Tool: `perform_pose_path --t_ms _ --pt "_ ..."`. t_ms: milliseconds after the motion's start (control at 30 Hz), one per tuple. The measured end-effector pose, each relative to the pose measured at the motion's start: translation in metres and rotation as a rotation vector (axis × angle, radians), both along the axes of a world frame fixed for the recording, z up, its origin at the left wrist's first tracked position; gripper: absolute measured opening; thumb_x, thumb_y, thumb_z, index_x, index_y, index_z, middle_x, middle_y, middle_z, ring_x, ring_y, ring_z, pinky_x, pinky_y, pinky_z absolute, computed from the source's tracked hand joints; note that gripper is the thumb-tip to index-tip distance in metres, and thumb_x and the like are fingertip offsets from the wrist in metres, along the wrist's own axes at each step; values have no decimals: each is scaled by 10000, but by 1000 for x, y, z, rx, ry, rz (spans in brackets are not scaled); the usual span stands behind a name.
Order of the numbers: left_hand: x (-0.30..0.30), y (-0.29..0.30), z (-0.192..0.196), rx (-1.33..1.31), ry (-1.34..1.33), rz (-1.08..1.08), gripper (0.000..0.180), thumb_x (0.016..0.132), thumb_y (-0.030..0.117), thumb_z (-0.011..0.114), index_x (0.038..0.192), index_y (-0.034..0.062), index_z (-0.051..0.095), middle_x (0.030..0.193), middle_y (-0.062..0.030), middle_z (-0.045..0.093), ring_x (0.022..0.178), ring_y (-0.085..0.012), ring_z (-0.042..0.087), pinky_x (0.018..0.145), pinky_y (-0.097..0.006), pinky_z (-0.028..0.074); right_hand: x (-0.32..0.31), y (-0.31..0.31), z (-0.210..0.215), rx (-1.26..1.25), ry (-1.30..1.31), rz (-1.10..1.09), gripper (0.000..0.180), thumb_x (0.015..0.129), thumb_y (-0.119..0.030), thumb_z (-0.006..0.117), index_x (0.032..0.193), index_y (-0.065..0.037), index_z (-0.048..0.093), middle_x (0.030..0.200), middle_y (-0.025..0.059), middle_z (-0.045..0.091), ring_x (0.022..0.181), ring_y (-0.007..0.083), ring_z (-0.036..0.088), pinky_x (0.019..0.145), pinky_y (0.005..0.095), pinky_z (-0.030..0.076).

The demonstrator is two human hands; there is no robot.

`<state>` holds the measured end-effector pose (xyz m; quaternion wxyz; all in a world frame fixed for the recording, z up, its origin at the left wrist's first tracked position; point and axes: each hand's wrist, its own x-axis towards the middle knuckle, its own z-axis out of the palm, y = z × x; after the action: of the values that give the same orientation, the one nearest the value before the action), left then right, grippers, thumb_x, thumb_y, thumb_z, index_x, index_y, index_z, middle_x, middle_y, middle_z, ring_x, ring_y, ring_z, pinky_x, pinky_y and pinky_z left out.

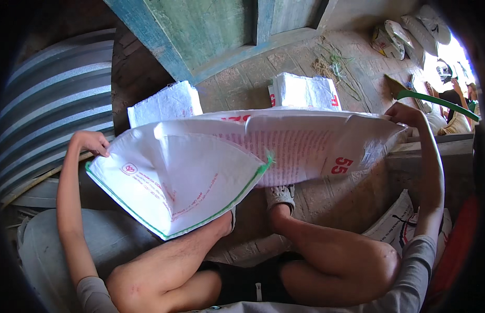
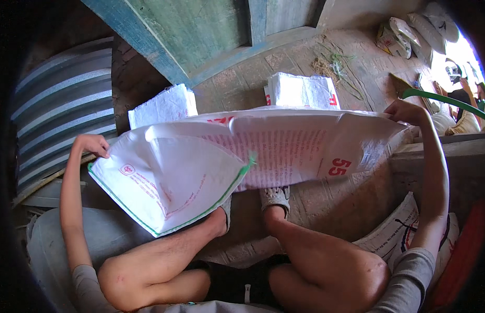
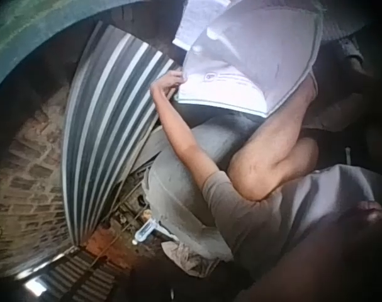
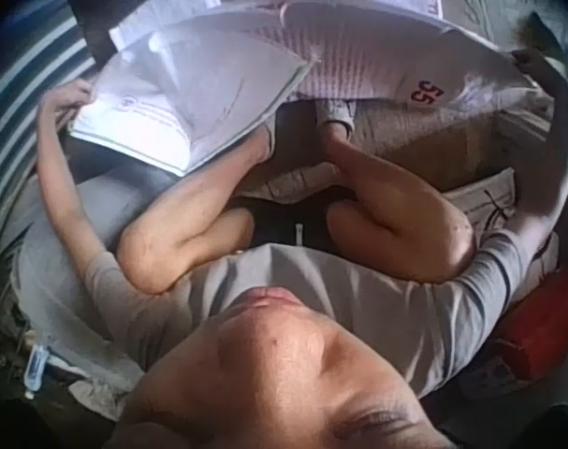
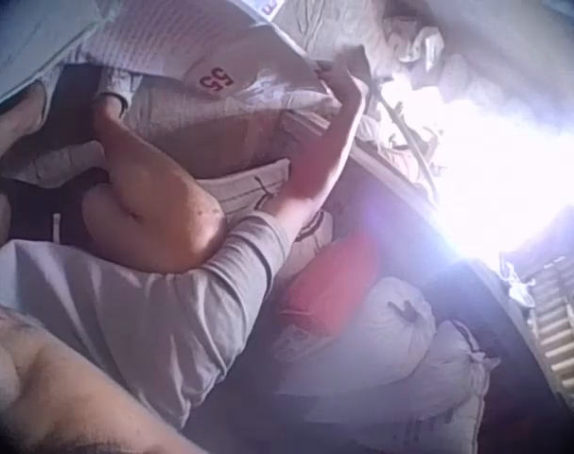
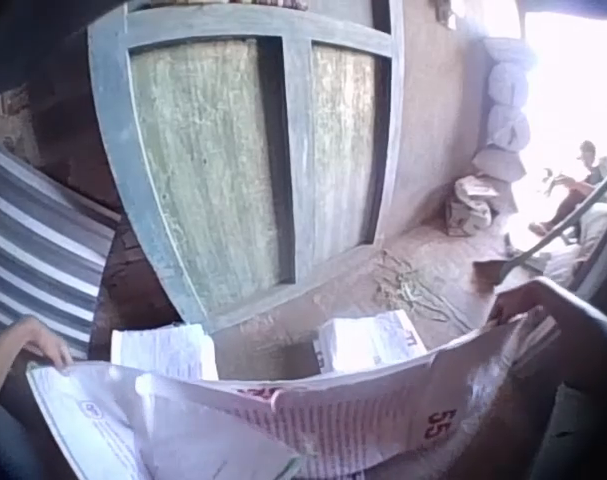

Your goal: Folding empty woven plastic bags for storage or reuse.

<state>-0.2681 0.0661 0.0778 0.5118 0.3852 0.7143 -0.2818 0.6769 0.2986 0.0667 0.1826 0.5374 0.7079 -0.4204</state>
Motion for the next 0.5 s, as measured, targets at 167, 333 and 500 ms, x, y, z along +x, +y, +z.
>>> perform_pose_path --t_ms 167,333,500 --pt "-12 -3 52 160 -25 77 192 851 170 773 982 31 762 861 -7 700 789 -111 643 735 -281 532 4 -15 45 -44 -80 -15 306 770 -91 734 1049 28 770 877 50 769 755 99 666 743 302 537" --pt "-15 -14 96 549 -250 314 230 855 74 710 1049 -49 707 898 -44 711 806 -116 659 766 -270 536 37 -20 66 -9 29 -65 296 727 -143 753 957 42 775 747 59 742 677 95 648 668 293 504" --pt "-45 -25 102 863 -526 426 246 860 53 667 1090 -33 665 903 -25 695 773 -89 639 752 -234 516 70 -24 86 7 395 -348 191 681 0 763 870 28 766 790 43 735 659 115 649 664 279 519"
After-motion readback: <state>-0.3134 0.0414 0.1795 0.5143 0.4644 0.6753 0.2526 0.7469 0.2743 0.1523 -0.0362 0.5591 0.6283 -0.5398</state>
